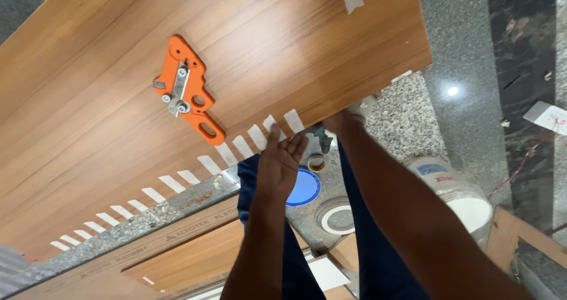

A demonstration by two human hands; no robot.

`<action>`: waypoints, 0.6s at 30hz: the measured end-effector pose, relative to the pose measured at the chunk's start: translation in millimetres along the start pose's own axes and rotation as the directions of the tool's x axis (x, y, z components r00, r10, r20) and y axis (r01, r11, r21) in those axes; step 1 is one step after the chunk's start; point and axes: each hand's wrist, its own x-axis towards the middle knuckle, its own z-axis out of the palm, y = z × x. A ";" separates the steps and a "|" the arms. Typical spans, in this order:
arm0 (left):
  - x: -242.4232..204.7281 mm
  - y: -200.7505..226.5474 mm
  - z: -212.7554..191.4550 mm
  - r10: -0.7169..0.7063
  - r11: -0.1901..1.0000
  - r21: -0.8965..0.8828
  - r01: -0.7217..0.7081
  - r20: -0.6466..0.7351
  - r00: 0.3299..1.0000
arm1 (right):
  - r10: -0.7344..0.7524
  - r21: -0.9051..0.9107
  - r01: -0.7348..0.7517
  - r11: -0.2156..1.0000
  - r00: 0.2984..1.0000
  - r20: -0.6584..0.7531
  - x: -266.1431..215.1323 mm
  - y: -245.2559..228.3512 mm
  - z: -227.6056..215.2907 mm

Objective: The person uses an orange hand plane to trim the edge of a wooden panel, then removes white tape strips from the panel's surface.

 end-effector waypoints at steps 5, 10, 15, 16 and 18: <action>-22.1 16.6 -51.6 0.051 0.978 0.205 -0.048 -0.009 0.999 | 0.269 0.362 -0.283 0.888 0.959 0.090 2.5 9.1 5.6; -36.4 60.2 -135.8 0.196 0.979 0.019 -0.201 -0.324 0.925 | 0.567 0.734 -0.598 0.323 0.743 0.355 -8.5 4.5 -17.9; -54.5 135.8 -273.3 0.391 0.879 -0.019 -0.477 -0.545 0.742 | 0.638 0.078 -0.725 0.684 0.647 0.418 -71.1 -7.7 -24.4; -57.4 153.0 -293.6 0.393 0.852 -0.071 -0.518 -0.567 0.724 | 0.518 0.114 -0.673 0.731 0.656 0.549 -87.6 -11.2 -24.0; -62.8 184.2 -324.0 0.384 0.788 -0.171 -0.592 -0.615 0.689 | 0.516 -0.047 -0.655 0.754 0.546 0.659 -104.3 -21.6 -21.9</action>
